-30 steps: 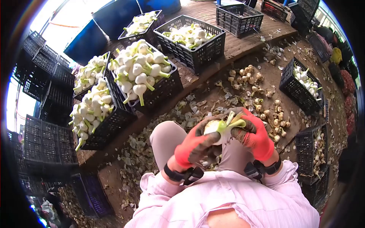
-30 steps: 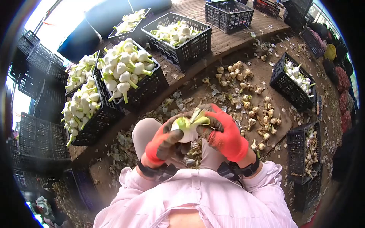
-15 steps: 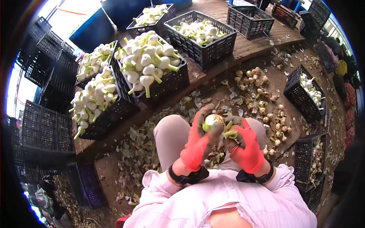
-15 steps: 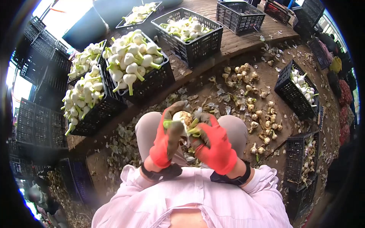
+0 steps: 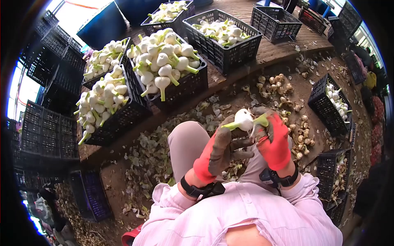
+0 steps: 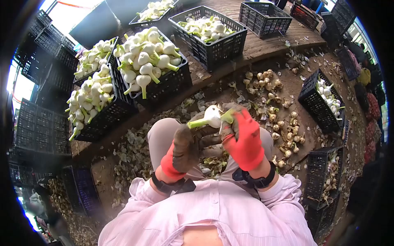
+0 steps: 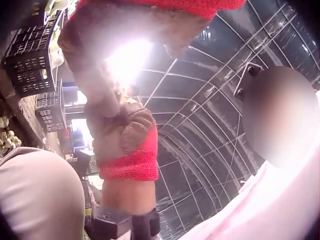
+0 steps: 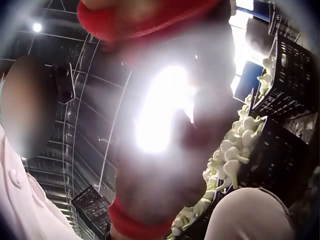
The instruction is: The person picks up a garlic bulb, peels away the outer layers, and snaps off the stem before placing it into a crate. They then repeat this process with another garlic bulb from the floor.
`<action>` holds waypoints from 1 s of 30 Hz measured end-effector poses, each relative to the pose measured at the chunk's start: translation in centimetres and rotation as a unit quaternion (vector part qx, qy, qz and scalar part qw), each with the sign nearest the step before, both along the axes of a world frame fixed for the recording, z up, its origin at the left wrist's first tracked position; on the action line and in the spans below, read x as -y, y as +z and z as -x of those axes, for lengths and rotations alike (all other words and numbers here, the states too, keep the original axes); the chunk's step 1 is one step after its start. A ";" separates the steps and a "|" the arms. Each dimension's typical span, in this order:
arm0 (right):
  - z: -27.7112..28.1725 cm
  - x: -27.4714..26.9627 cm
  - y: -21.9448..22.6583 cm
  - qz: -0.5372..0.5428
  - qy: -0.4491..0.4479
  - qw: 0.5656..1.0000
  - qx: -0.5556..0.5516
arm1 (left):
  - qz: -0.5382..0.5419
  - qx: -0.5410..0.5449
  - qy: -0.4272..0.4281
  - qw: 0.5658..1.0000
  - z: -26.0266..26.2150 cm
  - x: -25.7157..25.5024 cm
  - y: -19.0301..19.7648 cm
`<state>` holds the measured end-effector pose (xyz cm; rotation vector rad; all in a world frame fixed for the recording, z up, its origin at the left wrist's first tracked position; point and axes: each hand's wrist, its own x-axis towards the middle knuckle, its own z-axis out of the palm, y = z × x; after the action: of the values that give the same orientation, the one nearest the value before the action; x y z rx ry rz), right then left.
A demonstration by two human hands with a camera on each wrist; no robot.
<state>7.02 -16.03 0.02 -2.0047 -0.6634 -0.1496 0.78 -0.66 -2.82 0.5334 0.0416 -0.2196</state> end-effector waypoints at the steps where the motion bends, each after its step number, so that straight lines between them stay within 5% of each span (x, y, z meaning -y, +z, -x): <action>1: -0.1 -0.2 0.1 0.039 0.012 0.998 0.054 | 0.047 -0.020 -0.024 0.998 -0.1 -0.2 -0.5; 2: -0.3 -0.2 0.2 0.064 0.049 0.991 0.111 | 0.086 -0.050 -0.015 0.995 -0.5 -0.1 -1.1; 5: 0.5 -0.4 1.3 0.162 0.082 0.966 0.184 | -0.110 -0.065 0.012 0.992 -1.2 -0.3 0.0; 6: 0.2 -0.1 0.8 0.099 0.128 0.979 0.128 | -0.194 -0.109 0.113 0.968 -1.1 0.8 0.7; 7: 0.3 0.4 0.4 -0.071 0.108 0.987 -0.098 | -0.120 -0.107 0.095 0.982 -1.1 0.5 -0.1; 8: 0.7 1.1 0.0 -0.234 0.079 0.916 -0.316 | -0.045 -0.104 0.077 0.991 -1.3 0.0 -1.4; 9: 0.6 1.9 -0.3 -0.380 0.043 0.772 -0.508 | 0.029 -0.099 0.059 0.993 -1.3 -0.4 -2.1; 10: 0.0 2.7 -0.3 -0.227 0.088 0.905 -0.347 | 0.071 -0.121 0.086 0.986 -1.4 -0.3 -2.0; 11: -0.6 3.6 -0.3 -0.081 0.075 0.982 -0.150 | 0.018 -0.063 0.107 0.992 -1.0 -0.6 -1.6; 12: -1.1 3.5 -0.8 -0.229 0.070 0.936 -0.257 | -0.076 -0.044 0.125 0.988 -0.4 -0.9 -0.4; 14: -1.8 5.8 -3.5 -0.034 0.033 0.984 -0.172 | -0.207 0.008 0.169 0.964 -0.1 -0.9 -0.4; 16: -0.2 1.9 1.2 -0.030 0.111 0.969 -0.219 | -0.288 0.072 0.215 0.930 -0.3 -0.8 -2.6; 17: 0.6 1.0 2.5 -0.103 0.125 0.924 -0.346 | -0.355 0.096 0.217 0.904 -0.1 -0.9 -2.5; 20: 0.8 -0.8 4.7 0.108 0.202 0.934 -0.273 | -0.539 0.155 0.213 0.800 0.9 -1.4 -1.0; 24: 0.2 -0.5 4.9 -0.086 0.186 0.814 -0.544 | -0.293 0.128 0.194 0.927 1.3 -1.0 -2.3; 30: 0.1 0.2 0.4 -0.192 0.151 0.829 -0.504 | -0.203 0.081 0.180 0.959 1.5 -1.1 -1.1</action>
<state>6.94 -16.26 0.43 -1.2849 -0.2044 0.8564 -0.77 0.45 -3.95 0.9394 0.0241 0.1947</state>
